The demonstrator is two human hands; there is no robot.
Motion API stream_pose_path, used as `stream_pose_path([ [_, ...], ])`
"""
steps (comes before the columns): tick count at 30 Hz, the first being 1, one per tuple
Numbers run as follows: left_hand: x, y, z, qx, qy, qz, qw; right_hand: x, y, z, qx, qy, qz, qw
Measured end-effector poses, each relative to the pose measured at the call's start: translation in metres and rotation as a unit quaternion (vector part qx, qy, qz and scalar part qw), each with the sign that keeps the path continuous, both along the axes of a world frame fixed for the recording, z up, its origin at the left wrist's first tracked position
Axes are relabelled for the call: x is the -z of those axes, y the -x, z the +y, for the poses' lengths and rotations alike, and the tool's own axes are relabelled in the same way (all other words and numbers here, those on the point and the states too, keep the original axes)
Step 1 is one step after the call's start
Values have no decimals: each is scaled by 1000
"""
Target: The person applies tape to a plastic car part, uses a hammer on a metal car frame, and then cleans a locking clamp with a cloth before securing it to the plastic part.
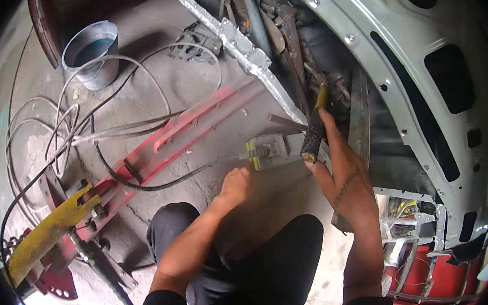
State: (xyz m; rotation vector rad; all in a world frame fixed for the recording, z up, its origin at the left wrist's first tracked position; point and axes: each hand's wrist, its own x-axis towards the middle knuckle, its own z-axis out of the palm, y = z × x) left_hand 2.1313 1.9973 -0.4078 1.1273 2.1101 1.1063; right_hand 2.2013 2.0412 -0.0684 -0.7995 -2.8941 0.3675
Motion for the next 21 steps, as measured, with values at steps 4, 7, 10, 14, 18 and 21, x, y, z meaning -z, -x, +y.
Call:
stream_pose_path([
  [4, 6, 1, 10, 31, 1, -4, 1000, 1, 0, 1, 0, -14, -4, 1000],
  [7, 0, 5, 13, 76, 41, -9, 996, -1, 0, 0, 5, -21, -9, 1000],
  [10, 9, 3, 7, 78, 73, 5, 994, -1, 0, 2, 11, -11, -17, 1000],
  [14, 18, 6, 5, 82, 80, 77, 990, -1, -1, 9, -9, 10, 4, 1000],
  [18, 31, 6, 1, 44, 39, 89, 994, -1, 4, 6, -6, 28, 15, 999],
  [21, -10, 22, -4, 59, 58, 56, 995, -9, 4, 2, 25, 64, 21, 997],
])
